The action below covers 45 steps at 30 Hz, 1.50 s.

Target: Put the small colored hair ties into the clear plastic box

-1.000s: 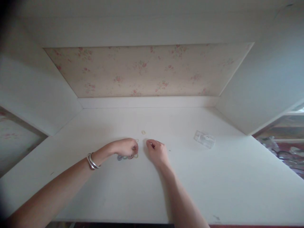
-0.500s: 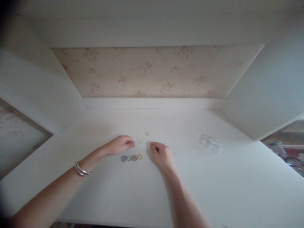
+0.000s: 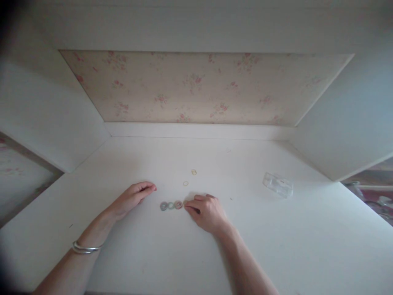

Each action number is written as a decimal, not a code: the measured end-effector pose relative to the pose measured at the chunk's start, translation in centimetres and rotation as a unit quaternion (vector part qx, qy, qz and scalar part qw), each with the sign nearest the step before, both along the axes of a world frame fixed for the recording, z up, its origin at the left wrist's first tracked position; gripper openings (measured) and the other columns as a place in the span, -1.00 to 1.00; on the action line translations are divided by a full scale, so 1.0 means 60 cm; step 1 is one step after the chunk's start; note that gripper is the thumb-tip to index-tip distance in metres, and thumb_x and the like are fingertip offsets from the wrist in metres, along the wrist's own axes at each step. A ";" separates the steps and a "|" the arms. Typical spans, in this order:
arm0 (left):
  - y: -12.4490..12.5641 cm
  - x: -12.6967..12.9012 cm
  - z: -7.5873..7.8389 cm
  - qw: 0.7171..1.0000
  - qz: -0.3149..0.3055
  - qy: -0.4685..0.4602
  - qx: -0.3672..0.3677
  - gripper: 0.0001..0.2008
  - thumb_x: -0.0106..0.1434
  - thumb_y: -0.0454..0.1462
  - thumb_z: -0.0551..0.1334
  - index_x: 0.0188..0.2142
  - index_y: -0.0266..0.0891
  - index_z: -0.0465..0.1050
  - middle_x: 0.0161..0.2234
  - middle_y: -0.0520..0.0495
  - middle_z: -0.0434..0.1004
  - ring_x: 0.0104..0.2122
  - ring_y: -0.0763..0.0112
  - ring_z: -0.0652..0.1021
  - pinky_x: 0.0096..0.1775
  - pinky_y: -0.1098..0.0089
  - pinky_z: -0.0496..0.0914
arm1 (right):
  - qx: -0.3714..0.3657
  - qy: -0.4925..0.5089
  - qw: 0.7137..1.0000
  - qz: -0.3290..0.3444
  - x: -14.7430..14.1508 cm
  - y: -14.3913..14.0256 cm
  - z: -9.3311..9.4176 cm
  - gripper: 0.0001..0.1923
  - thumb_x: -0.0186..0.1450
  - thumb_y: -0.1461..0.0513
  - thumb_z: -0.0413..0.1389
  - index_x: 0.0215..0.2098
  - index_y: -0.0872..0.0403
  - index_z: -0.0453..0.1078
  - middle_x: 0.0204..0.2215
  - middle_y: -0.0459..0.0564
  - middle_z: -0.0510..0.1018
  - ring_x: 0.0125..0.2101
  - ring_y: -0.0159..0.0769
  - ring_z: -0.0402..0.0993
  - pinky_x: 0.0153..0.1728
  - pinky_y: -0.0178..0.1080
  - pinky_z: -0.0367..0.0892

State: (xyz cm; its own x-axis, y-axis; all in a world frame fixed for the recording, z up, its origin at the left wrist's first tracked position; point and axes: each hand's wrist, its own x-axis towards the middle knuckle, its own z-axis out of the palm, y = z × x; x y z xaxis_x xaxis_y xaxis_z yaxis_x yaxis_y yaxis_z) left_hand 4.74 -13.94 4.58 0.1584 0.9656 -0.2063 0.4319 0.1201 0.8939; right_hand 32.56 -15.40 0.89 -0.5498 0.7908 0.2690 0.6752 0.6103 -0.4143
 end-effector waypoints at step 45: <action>0.009 0.002 -0.022 0.996 -0.027 0.056 0.060 -0.61 0.21 0.01 0.10 -0.27 -0.24 0.50 -0.30 -0.04 0.55 -0.27 0.28 0.48 -0.21 0.37 0.30 | -0.011 -0.071 0.980 -0.185 -0.037 0.058 0.008 -0.66 0.35 0.13 -0.09 0.04 -0.16 0.34 -0.25 -0.04 0.47 -0.43 -0.37 0.42 -0.43 -0.32 0.18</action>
